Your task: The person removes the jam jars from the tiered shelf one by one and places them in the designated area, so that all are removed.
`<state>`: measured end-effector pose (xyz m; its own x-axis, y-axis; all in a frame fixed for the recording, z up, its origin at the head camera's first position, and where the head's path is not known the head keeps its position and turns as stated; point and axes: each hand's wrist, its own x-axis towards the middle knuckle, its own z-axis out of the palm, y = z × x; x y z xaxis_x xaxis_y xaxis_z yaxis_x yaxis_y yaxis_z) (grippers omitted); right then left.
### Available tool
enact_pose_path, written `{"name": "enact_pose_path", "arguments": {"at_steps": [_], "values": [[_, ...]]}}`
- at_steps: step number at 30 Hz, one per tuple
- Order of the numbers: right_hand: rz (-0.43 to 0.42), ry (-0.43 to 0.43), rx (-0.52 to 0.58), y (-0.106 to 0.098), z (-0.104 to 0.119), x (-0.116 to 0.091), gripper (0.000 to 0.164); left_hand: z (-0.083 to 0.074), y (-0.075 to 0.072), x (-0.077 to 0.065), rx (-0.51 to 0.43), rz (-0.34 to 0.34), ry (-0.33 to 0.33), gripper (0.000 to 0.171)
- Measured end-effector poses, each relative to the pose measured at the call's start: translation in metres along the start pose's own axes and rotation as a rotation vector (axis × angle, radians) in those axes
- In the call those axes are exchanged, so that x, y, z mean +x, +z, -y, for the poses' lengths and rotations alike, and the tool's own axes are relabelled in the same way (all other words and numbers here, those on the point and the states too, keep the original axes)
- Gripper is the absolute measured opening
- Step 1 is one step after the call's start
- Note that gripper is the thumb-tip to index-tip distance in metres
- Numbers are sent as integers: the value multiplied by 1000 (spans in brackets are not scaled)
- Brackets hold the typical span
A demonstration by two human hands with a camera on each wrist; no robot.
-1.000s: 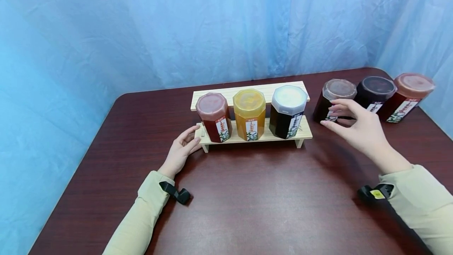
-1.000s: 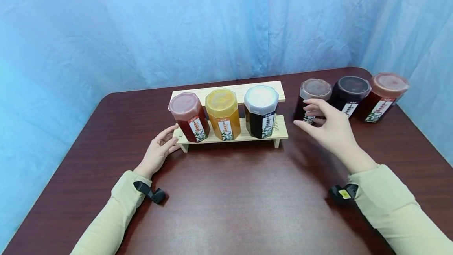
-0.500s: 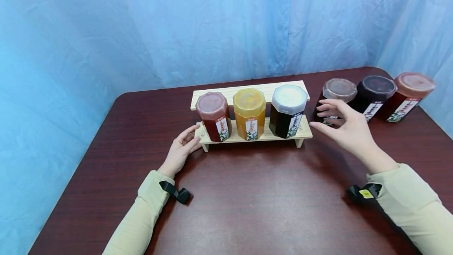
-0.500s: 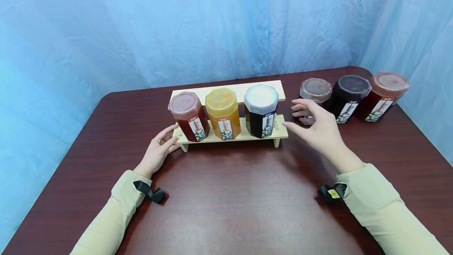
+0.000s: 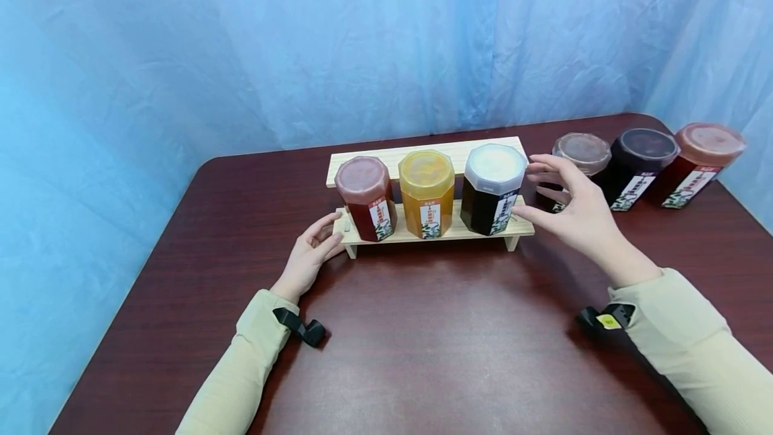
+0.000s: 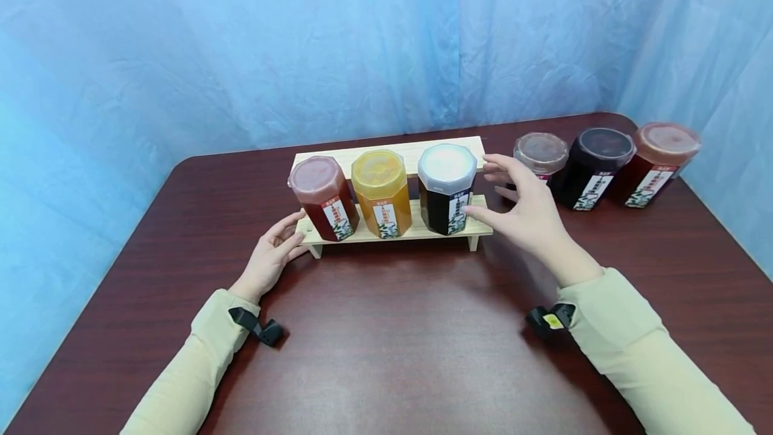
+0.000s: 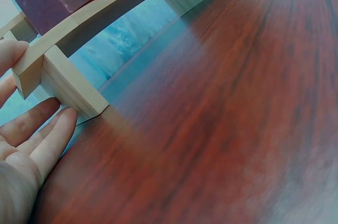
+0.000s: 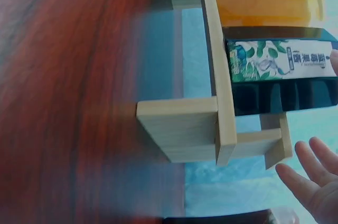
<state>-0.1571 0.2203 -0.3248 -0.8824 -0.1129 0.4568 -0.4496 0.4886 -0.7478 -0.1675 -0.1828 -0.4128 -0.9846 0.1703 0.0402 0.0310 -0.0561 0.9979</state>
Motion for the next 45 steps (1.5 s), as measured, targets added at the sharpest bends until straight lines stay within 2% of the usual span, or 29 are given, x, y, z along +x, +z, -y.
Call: {"name": "enact_pose_path", "arguments": {"at_steps": [12, 22, 33, 45], "values": [[78, 59, -46, 6, 16, 13, 91, -3, 2, 2, -3, 6, 12, 49], [77, 1, -53, 11, 16, 20, 88, -4, 1, 3, 1, 6, 11, 49], [101, 20, -5, 19, 11, 18, 85, -3, 1, 1, -1, -1, 6, 48], [135, 29, 10, 26, 8, 13, 96, -2, 1, -1, -15, -5, -13, 49]]}}
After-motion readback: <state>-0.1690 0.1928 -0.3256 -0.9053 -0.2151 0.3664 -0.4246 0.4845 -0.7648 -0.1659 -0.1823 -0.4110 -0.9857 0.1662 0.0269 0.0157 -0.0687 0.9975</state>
